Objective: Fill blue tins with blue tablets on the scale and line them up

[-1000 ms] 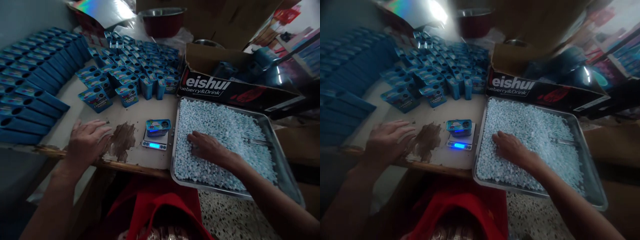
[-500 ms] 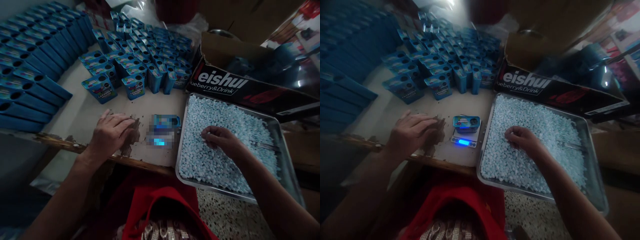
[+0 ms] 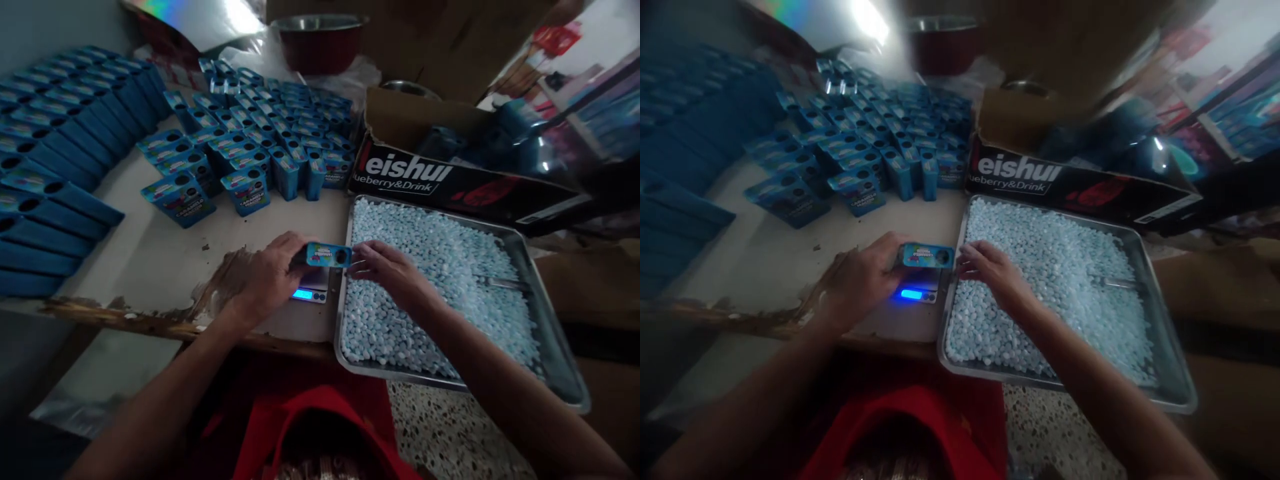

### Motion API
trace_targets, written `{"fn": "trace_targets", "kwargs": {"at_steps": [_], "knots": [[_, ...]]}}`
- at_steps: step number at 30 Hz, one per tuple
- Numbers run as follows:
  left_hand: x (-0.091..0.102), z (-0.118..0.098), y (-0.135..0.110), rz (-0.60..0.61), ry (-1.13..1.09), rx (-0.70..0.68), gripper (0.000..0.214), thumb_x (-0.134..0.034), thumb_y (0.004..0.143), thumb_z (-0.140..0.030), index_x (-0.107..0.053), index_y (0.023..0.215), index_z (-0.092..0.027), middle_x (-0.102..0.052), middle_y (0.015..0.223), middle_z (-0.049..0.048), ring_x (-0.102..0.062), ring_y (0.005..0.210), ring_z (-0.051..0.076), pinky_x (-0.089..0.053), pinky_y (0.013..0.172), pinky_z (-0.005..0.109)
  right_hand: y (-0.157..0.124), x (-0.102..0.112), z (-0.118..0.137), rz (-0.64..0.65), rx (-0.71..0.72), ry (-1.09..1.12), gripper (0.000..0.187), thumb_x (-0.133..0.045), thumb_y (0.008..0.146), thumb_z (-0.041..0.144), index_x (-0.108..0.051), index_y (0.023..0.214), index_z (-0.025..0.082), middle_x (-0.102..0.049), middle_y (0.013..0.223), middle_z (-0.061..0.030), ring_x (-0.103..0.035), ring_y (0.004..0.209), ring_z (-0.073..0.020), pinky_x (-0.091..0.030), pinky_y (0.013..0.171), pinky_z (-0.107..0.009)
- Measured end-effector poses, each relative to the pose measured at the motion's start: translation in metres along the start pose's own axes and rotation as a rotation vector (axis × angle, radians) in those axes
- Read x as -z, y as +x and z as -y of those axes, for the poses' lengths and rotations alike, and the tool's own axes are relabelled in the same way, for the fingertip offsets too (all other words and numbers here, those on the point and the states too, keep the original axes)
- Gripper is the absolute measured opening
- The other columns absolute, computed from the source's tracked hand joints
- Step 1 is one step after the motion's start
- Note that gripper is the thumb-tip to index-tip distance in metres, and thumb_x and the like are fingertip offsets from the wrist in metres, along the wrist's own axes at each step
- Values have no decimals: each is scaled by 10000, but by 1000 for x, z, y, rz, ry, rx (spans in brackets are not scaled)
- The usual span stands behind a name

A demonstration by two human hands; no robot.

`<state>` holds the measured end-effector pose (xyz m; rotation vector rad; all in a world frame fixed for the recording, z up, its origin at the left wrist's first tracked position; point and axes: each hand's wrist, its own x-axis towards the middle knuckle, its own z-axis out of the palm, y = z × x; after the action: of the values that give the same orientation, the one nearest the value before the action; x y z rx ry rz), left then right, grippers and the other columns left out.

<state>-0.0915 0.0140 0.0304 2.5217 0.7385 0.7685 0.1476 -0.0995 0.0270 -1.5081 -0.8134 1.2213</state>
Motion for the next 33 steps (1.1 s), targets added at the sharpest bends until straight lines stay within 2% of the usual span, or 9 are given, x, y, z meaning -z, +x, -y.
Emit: {"fn": "trace_targets", "kwargs": {"at_steps": [2, 4, 6, 8, 13, 17, 25, 29, 33], "knots": [[1, -11, 11, -76, 126, -275, 266, -623, 1045, -169, -703, 1291, -232, -757, 1251, 66, -700, 1175, 243, -528, 1115, 416, -1, -8, -2, 6, -157, 363, 335, -632, 1060, 485, -736, 1083, 168, -752, 1003, -84, -735, 872, -211, -613, 876, -413], [-2, -20, 20, -145, 250, -531, 284, -640, 1038, -142, -705, 1297, -238, -754, 1267, 64, -664, 1254, 256, -420, 1239, 503, -4, -11, -2, -11, -255, 622, 388, -505, 1125, 457, -727, 1063, 145, -752, 965, -91, -728, 831, -196, -619, 824, -375], [-10, -25, 28, -170, 326, -685, 298, -663, 1028, -129, -708, 1303, -234, -758, 1264, 60, -654, 1276, 250, -357, 1283, 525, -8, -13, -1, -41, -307, 797, 474, -375, 1168, 441, -712, 1027, 140, -746, 929, -89, -715, 799, -186, -617, 773, -345], [-20, -26, 33, -176, 341, -749, 281, -670, 1028, -128, -716, 1288, -223, -763, 1250, 57, -661, 1260, 238, -371, 1269, 500, -11, -13, -1, -72, -342, 895, 524, -308, 1180, 437, -693, 980, 142, -731, 868, -79, -702, 767, -188, -620, 749, -341], [-36, -25, 38, -223, 248, -715, 269, -683, 1028, -134, -736, 1264, -252, -765, 1247, 60, -665, 1266, 235, -419, 1206, 483, -13, -13, 0, -100, -358, 1035, 509, -269, 1188, 391, -685, 1055, 129, -731, 855, -78, -679, 730, -179, -609, 685, -302], [-34, -31, 36, -201, 192, -654, 262, -699, 1020, -143, -747, 1243, -272, -767, 1224, 61, -670, 1232, 246, -452, 1133, 473, -12, -10, -1, -133, -368, 1033, 472, -315, 1180, 408, -675, 1058, 129, -724, 837, -80, -688, 760, -198, -615, 696, -313], [-30, -40, 38, -238, 145, -610, 276, -731, 999, -163, -764, 1211, -336, -776, 1204, 23, -671, 1182, 238, -449, 1069, 452, -11, -9, -6, -51, -338, 1045, 501, -257, 1182, 387, -682, 1163, 123, -728, 897, -90, -682, 798, -193, -610, 716, -300], [-30, -41, 45, -143, 202, -575, 303, -661, 1035, -164, -756, 1259, -344, -783, 1243, 7, -670, 1181, 252, -426, 1047, 472, -11, -10, -9, -74, -356, 1085, 431, -317, 1175, 385, -668, 1063, 163, -712, 847, -65, -669, 745, -186, -612, 720, -318], [-25, -47, 47, -25, 228, -597, 347, -629, 1065, -206, -701, 1369, -358, -760, 1345, -31, -655, 1242, 263, -396, 1094, 493, -10, -12, -9, -99, -368, 1188, 407, -319, 1172, 375, -664, 1149, 160, -735, 912, -65, -669, 749, -179, -597, 703, -305]]}}
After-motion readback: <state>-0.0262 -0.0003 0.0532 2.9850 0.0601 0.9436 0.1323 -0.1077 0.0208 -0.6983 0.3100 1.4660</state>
